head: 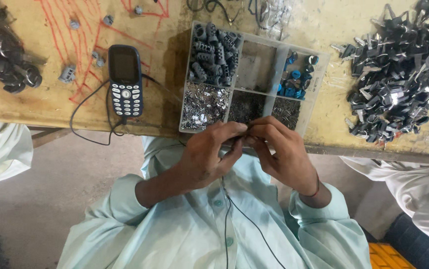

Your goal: The person sits at a workbench and assembles small electrical components by hand, taking plastic and metal parts from a compartmented parts box, fitting them together, and placing finished pieces aside. The person repeats this assembly cycle with different parts throughout the episode.

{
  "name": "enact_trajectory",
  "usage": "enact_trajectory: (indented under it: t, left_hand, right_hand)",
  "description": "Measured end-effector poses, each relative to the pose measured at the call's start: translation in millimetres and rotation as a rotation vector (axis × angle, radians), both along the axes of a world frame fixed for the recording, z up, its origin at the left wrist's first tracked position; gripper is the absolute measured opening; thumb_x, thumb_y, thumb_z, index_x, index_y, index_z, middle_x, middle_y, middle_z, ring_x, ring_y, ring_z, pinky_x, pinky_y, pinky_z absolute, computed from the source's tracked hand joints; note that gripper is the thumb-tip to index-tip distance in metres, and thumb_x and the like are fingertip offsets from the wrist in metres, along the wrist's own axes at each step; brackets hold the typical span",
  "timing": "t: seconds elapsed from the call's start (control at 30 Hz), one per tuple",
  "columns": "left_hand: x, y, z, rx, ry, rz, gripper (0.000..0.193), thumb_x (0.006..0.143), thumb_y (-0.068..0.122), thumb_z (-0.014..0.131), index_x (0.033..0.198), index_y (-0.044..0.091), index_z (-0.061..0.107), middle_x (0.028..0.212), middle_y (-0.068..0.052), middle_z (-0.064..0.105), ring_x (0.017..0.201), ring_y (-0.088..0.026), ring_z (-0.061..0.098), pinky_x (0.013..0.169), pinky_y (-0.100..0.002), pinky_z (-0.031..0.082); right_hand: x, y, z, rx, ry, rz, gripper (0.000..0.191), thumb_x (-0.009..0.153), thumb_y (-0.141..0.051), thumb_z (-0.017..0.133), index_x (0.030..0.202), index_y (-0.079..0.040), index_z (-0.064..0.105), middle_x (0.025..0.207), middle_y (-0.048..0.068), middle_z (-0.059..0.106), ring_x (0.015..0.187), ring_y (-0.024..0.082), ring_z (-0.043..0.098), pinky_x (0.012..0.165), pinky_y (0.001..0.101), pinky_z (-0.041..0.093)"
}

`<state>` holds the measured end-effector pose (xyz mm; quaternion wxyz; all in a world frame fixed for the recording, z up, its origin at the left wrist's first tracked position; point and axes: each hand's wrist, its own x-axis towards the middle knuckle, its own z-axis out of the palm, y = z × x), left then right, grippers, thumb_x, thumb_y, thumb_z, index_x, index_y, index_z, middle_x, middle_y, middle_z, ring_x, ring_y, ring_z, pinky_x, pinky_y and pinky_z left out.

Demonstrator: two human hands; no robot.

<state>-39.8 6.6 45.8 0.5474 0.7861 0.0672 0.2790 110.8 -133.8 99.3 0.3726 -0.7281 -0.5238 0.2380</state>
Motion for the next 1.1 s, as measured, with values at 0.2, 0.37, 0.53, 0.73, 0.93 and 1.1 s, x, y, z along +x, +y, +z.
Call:
enact_trajectory:
  t: [0.2,0.37,0.53,0.73,0.93,1.1]
  left_hand:
    - [-1,-1,5,-0.147,0.02,0.002,0.058,0.1,-0.004,0.072,0.149,-0.003,0.041,0.119,-0.014,0.07,0.105,-0.021,0.074,0.09,-0.03,0.063]
    - [8,2,4,-0.955,0.25,-0.118,0.021,0.095,0.004,0.075,0.113,-0.006,0.073,0.094,-0.009,0.076,0.08,-0.012,0.073,0.072,-0.026,0.061]
    - [14,22,1,-1.169,0.388,-0.399,0.016,0.093,0.011,0.076,0.102,-0.003,0.076,0.081,-0.006,0.074,0.069,-0.011,0.068,0.061,-0.026,0.059]
    - [3,30,5,-0.66,0.329,-0.317,0.013,0.092,0.008,0.074,0.1,-0.002,0.075,0.09,-0.005,0.074,0.079,-0.007,0.066,0.07,-0.021,0.055]
    - [15,17,-6,-0.985,0.395,-0.265,0.014,0.094,0.006,0.071,0.104,-0.003,0.072,0.084,-0.005,0.071,0.072,-0.008,0.067,0.065,-0.023,0.058]
    - [19,13,-16,-1.077,0.344,-0.274,0.014,0.097,0.005,0.068,0.107,-0.004,0.07,0.088,-0.006,0.071,0.077,-0.009,0.07,0.071,-0.026,0.062]
  right_hand:
    - [-9,-8,-20,0.02,-0.175,-0.054,0.026,0.093,0.008,0.069,0.112,0.0,0.055,0.106,0.014,0.067,0.079,0.029,0.07,0.064,0.0375,0.054]
    - [-18,-18,-36,0.117,-0.291,-0.108,0.03,0.093,0.003,0.073,0.113,-0.001,0.051,0.106,0.017,0.067,0.077,0.025,0.069,0.063,0.0369,0.054]
    - [-7,-17,-22,0.06,0.761,-0.166,0.041,0.099,-0.004,0.071,0.126,-0.008,0.04,0.113,0.012,0.06,0.086,0.016,0.067,0.067,0.03,0.058]
    - [17,-7,5,-0.162,0.524,-0.136,0.018,0.097,-0.013,0.069,0.111,-0.009,0.057,0.096,0.006,0.063,0.072,0.017,0.067,0.06,0.0282,0.054]
    - [29,-18,-13,-0.447,-0.448,-0.172,0.011,0.092,-0.014,0.074,0.098,-0.007,0.068,0.093,0.012,0.062,0.074,0.035,0.064,0.062,0.045,0.049]
    - [31,-31,-19,-0.296,-0.165,-0.234,0.008,0.098,-0.009,0.07,0.103,-0.004,0.066,0.095,0.008,0.063,0.073,0.025,0.065,0.064,0.0367,0.051]
